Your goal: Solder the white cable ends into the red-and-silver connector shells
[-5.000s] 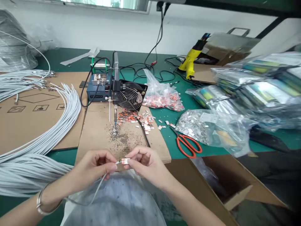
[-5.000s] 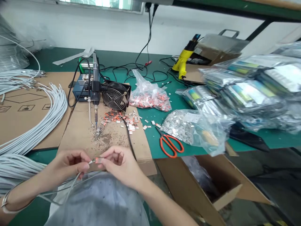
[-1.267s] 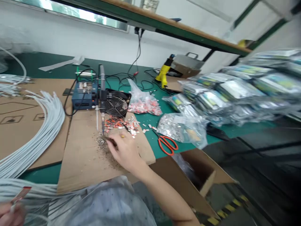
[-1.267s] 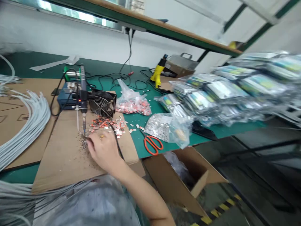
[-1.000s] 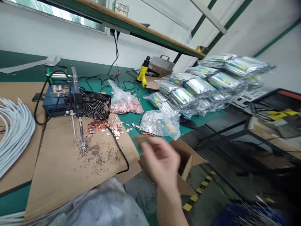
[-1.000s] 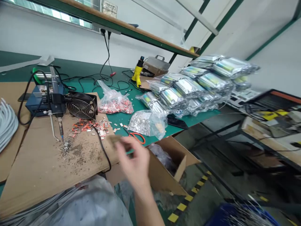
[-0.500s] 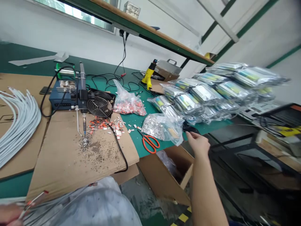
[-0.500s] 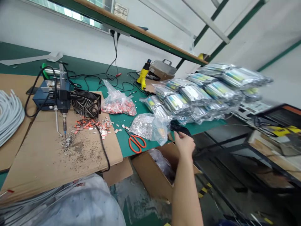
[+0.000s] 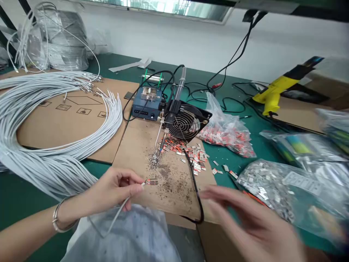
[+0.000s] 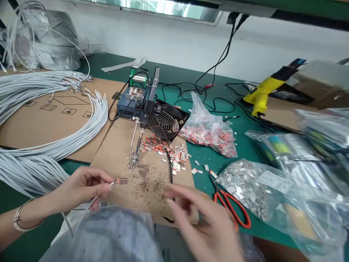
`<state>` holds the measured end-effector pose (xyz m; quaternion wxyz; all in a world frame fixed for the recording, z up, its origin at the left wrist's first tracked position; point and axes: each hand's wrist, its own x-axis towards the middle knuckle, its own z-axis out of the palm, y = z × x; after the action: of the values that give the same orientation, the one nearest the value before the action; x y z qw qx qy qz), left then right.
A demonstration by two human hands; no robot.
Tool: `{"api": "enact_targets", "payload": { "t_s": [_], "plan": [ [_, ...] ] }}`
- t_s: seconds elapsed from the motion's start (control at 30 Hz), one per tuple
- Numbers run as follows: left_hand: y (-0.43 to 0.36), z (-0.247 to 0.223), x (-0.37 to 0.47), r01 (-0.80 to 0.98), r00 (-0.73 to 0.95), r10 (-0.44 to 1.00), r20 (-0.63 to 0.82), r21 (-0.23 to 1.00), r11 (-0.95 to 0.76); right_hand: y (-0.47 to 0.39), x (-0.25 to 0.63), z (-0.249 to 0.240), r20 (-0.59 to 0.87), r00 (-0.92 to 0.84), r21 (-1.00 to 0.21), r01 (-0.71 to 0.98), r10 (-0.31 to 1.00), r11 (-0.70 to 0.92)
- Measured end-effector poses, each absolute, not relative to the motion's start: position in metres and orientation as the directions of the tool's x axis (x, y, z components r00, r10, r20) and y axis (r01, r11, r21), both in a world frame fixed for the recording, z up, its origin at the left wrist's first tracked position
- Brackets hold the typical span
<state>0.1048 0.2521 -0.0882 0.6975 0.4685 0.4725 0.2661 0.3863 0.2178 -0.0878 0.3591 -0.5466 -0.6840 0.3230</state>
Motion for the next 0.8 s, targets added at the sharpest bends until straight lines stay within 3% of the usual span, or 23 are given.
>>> {"api": "enact_targets", "payload": {
  "t_s": [0.1,0.17,0.3,0.37,0.7,0.8],
  "plan": [
    [0.262,-0.084,0.112,0.164,0.484,0.739,-0.468,0.878,0.449,0.239,0.336,-0.090,-0.061,-0.374,-0.931,0.356,0.925,0.083],
    [0.270,-0.081,0.116,0.204,0.527,0.687,-0.500,0.859,0.469,0.255,0.319,-0.095,-0.152,-0.390,-0.974,0.213,0.908,-0.072],
    [0.286,-0.081,0.120,0.269,0.558,0.628,-0.543,0.834,0.482,0.271,0.314,-0.103,-0.344,-0.393,-0.927,-0.001,0.853,-0.374],
    [0.294,-0.084,0.121,0.315,0.568,0.630,-0.529,0.847,0.428,0.276,0.316,-0.104,-0.403,-0.387,-0.891,-0.043,0.830,-0.452],
    [0.333,-0.095,0.127,0.438,0.568,0.744,-0.351,0.895,0.088,0.306,0.316,-0.105,-0.432,-0.337,-0.876,-0.065,0.837,-0.478],
    [0.337,-0.097,0.129,0.462,0.547,0.764,-0.342,0.885,0.066,0.312,0.316,-0.106,-0.405,-0.327,-0.892,-0.065,0.854,-0.448]
  ]
}}
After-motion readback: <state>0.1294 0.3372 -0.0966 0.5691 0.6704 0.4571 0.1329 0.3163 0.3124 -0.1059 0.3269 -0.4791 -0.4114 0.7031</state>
